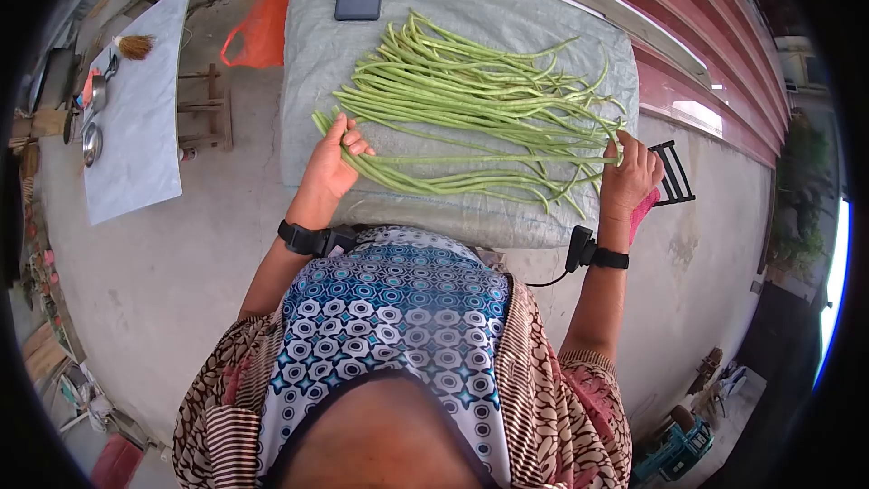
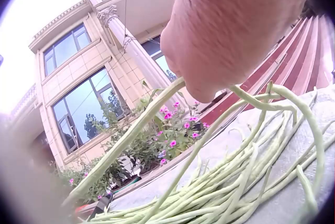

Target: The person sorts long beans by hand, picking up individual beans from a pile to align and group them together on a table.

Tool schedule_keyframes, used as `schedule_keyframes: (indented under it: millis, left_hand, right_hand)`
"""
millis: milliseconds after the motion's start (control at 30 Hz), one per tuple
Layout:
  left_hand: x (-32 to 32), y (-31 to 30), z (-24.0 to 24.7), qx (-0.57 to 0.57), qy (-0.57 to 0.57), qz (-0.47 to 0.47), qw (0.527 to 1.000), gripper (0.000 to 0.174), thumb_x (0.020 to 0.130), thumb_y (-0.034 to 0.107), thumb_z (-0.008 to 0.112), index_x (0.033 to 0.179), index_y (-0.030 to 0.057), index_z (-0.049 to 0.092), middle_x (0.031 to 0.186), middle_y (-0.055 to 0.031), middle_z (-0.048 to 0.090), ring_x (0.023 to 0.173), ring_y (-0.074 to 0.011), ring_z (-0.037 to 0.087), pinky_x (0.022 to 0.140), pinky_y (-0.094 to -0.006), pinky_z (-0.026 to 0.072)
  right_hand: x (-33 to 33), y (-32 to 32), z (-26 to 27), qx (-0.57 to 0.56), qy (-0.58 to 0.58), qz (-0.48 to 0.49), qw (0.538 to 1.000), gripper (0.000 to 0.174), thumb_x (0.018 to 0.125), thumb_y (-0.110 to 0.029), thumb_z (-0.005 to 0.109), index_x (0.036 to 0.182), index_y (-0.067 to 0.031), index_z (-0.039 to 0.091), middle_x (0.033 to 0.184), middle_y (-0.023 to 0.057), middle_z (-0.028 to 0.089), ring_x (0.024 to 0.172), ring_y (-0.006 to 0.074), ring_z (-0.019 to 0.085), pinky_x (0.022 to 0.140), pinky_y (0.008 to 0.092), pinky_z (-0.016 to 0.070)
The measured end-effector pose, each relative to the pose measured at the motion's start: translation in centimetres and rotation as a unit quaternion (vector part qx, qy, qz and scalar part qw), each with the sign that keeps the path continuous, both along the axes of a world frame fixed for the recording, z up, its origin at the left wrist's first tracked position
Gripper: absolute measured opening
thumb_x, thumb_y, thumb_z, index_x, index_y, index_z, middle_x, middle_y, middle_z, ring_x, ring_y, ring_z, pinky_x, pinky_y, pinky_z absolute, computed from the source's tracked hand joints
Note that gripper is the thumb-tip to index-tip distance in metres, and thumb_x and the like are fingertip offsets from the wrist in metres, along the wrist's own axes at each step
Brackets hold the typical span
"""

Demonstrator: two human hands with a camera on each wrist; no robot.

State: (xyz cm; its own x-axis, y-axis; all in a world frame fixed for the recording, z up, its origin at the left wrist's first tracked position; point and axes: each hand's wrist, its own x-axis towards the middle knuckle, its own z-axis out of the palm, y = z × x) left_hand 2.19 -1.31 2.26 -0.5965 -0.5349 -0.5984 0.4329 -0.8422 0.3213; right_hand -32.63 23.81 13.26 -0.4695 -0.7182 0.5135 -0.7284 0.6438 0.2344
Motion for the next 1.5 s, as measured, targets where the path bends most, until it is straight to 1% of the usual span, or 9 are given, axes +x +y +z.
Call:
schedule_keyframes:
  millis: [267, 367, 400, 467, 600, 733, 1233, 1433, 1500]
  left_hand:
    - [2.7, 0.6, -2.0, 0.047, -0.036, 0.116, 0.991, 0.021, 0.101, 0.029, 0.050, 0.093, 0.0098, 0.051, 0.069, 0.0009, 0.045, 0.061, -0.0149, 0.044, 0.070, -0.0372, 0.0448]
    - [1.9, 1.2, -1.3, -0.002, -0.050, 0.084, 0.995, 0.017, 0.100, 0.024, 0.051, 0.094, 0.0085, 0.053, 0.075, -0.0010, 0.051, 0.068, -0.0173, 0.050, 0.072, -0.0386, 0.0475]
    - [1.8, 1.4, -1.1, 0.008, -0.063, 0.087, 0.994, 0.016, 0.100, 0.023, 0.051, 0.094, 0.0082, 0.053, 0.077, -0.0018, 0.052, 0.070, -0.0183, 0.052, 0.073, -0.0393, 0.0484]
    - [1.5, 1.4, -0.6, 0.023, -0.089, 0.100, 0.991, 0.014, 0.100, 0.021, 0.051, 0.095, 0.0075, 0.054, 0.081, -0.0035, 0.056, 0.076, -0.0204, 0.056, 0.076, -0.0408, 0.0502]
    - [4.1, -0.6, -3.6, 0.013, -0.052, 0.081, 0.995, 0.012, 0.099, 0.020, 0.054, 0.096, 0.0086, 0.056, 0.090, -0.0042, 0.061, 0.088, -0.0228, 0.061, 0.082, -0.0429, 0.0513]
    - [3.7, -1.2, -3.4, 0.035, -0.108, 0.099, 0.989, 0.014, 0.099, 0.020, 0.051, 0.103, 0.0063, 0.052, 0.097, -0.0079, 0.061, 0.092, -0.0258, 0.061, 0.083, -0.0442, 0.0511]
    - [2.3, -1.3, -3.6, 0.005, -0.117, 0.065, 0.991, 0.029, 0.100, 0.019, 0.048, 0.122, 0.0010, 0.044, 0.126, -0.0154, 0.056, 0.111, -0.0316, 0.056, 0.092, -0.0458, 0.0469]
    - [1.8, -1.5, -3.6, -0.011, -0.108, 0.040, 0.993, 0.043, 0.100, 0.020, 0.048, 0.136, -0.0025, 0.037, 0.133, -0.0185, 0.051, 0.121, -0.0337, 0.052, 0.095, -0.0437, 0.0449]
    - [1.7, -1.4, -3.4, -0.020, -0.101, 0.030, 0.994, 0.045, 0.100, 0.020, 0.048, 0.136, -0.0034, 0.037, 0.132, -0.0188, 0.051, 0.122, -0.0339, 0.051, 0.095, -0.0433, 0.0446]
  right_hand:
    - [-6.8, 2.6, 1.2, -0.149, 0.005, -0.150, 0.977, 0.028, 0.083, -0.017, 0.064, 0.110, -0.0244, 0.066, 0.114, -0.0011, 0.065, 0.106, 0.0228, 0.057, 0.099, 0.0412, 0.0345]
    - [-6.8, 3.1, 1.3, 0.157, -0.046, -0.127, 0.978, 0.040, 0.081, -0.007, 0.058, 0.117, -0.0227, 0.064, 0.121, 0.0032, 0.062, 0.112, 0.0257, 0.056, 0.099, 0.0427, 0.0365]
    - [-6.7, 3.0, 0.3, 0.180, -0.167, -0.119, 0.962, 0.051, 0.077, 0.003, 0.052, 0.122, -0.0189, 0.061, 0.126, 0.0079, 0.059, 0.116, 0.0293, 0.054, 0.097, 0.0444, 0.0404]
    - [-3.7, 0.6, -1.3, 0.038, -0.245, 0.010, 0.969, 0.044, 0.077, 0.005, 0.053, 0.118, -0.0113, 0.061, 0.122, 0.0125, 0.059, 0.111, 0.0347, 0.055, 0.092, 0.0441, 0.0455]
    - [8.8, -7.0, -4.1, 0.038, -0.351, 0.225, 0.908, 0.019, 0.081, -0.010, 0.065, 0.101, -0.0110, 0.067, 0.092, 0.0076, 0.065, 0.090, 0.0292, 0.060, 0.076, 0.0403, 0.0506]
    - [14.2, -12.2, -8.6, 0.046, -0.329, 0.365, 0.870, 0.029, 0.078, -0.015, 0.069, 0.107, -0.0115, 0.065, 0.102, 0.0043, 0.064, 0.095, 0.0263, 0.059, 0.081, 0.0389, 0.0498]
    - [17.7, -16.5, -12.1, 0.052, -0.286, 0.281, 0.914, 0.024, 0.075, -0.020, 0.072, 0.094, -0.0110, 0.060, 0.092, 0.0075, 0.059, 0.092, 0.0289, 0.055, 0.080, 0.0424, 0.0434]
    - [16.9, -16.3, -12.0, 0.045, -0.381, 0.278, 0.880, 0.019, 0.078, -0.016, 0.070, 0.093, -0.0101, 0.059, 0.087, 0.0089, 0.062, 0.084, 0.0284, 0.060, 0.074, 0.0398, 0.0472]
    - [16.9, -16.3, -12.0, 0.012, -0.524, 0.230, 0.820, 0.017, 0.081, -0.013, 0.069, 0.094, -0.0087, 0.059, 0.084, 0.0065, 0.063, 0.078, 0.0217, 0.061, 0.071, 0.0340, 0.0478]
